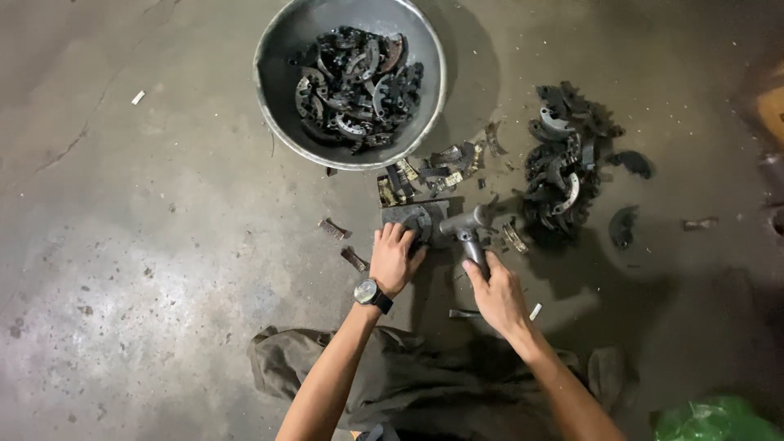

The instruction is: Manually process and repair small mechanical components on a metal block using a hammer and pins.

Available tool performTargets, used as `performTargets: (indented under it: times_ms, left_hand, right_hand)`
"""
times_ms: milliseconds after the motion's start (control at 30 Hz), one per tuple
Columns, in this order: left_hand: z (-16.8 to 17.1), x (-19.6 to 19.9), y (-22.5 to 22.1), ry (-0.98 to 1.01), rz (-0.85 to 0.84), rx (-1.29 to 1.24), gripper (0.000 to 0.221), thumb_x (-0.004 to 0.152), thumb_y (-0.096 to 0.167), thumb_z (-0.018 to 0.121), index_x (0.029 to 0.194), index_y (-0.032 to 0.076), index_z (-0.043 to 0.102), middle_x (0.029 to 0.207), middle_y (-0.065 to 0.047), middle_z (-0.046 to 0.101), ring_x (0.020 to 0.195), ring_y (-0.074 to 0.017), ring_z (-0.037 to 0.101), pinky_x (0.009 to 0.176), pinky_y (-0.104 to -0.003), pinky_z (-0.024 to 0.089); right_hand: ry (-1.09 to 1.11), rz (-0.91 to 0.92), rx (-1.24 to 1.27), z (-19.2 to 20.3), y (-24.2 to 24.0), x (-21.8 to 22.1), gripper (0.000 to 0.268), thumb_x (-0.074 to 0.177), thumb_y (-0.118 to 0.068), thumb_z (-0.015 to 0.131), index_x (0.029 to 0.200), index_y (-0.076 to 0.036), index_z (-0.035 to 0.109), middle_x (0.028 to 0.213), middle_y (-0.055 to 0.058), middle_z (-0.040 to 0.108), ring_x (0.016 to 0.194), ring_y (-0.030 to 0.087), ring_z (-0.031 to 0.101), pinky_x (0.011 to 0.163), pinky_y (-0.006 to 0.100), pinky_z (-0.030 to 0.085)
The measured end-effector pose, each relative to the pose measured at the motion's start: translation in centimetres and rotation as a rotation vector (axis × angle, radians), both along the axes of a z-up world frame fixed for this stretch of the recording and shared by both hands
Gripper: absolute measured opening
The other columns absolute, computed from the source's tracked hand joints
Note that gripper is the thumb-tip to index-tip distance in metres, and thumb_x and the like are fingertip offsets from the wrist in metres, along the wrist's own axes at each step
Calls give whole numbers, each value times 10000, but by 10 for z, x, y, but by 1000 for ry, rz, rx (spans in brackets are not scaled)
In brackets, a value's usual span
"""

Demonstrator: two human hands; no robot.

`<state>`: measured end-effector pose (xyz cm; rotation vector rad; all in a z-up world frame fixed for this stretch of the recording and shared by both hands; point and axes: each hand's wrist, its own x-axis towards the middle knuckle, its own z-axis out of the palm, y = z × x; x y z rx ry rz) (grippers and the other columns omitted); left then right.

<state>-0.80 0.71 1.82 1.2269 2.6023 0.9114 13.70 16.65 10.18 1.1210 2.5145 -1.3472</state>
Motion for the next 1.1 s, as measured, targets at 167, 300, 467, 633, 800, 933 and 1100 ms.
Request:
performTargets:
  times_ms: [167, 300, 467, 633, 800, 933, 1100]
  left_hand:
    - [-4, 1, -7, 22, 11, 83, 335, 864, 197, 757, 1125, 2, 679, 1077, -135, 616, 1002, -341, 534, 879, -444, 443]
    - [-6, 4, -7, 6, 28, 114, 300, 882, 153, 757, 1129, -3, 688, 1063, -134, 625, 987, -342, 548, 865, -432, 466]
    - [3, 6, -9, 18, 48, 160, 305, 877, 130, 750, 1128, -22, 669, 1137, -153, 635, 1025, -357, 568, 895, -438, 489]
    - [-1, 2, -12, 17, 23, 165, 314, 878, 120, 751, 1145, -25, 670, 1150, -164, 630, 1040, -367, 578, 910, -443, 498]
    - [-5, 4, -13, -8, 34, 126, 316, 873, 114, 756, 1145, -22, 670, 1145, -162, 634, 1025, -370, 574, 903, -443, 496]
    - [0, 6, -13, 0, 45, 174, 331, 862, 124, 764, 1140, -27, 667, 1147, -162, 630, 1044, -375, 573, 927, -449, 498]
    - [-1, 8, -15, 1, 53, 183, 328, 871, 117, 755, 1153, -30, 674, 1168, -160, 636, 1070, -373, 581, 931, -440, 508]
  right_hand:
    - [371, -16, 250, 22, -3, -6, 349, 981, -286, 669, 1169, 6, 646, 802, 207, 698, 688, 339, 698, 604, 426, 525]
    - [709, -6, 431, -31, -3, 10, 219, 1015, -230, 698, 1079, -36, 618, 881, 217, 713, 779, 343, 715, 706, 423, 568]
    - [66, 154, 235, -78, 1, -7, 290, 992, -313, 706, 1032, -33, 644, 758, 224, 723, 690, 369, 715, 611, 458, 551]
    - [327, 31, 330, -14, 8, -12, 321, 1002, -302, 675, 1067, 10, 637, 828, 243, 694, 709, 393, 685, 605, 475, 524]
    - [766, 2, 171, -47, -4, -23, 265, 1042, -300, 639, 1039, -34, 628, 801, 212, 669, 667, 362, 677, 591, 445, 539]
    - [-10, 196, 200, -44, 2, -28, 334, 984, -308, 675, 1110, -5, 612, 749, 229, 666, 668, 424, 679, 551, 497, 507]
    - [337, 23, 204, 3, 5, -20, 269, 982, -275, 672, 997, -10, 629, 783, 209, 686, 662, 380, 678, 594, 479, 514]
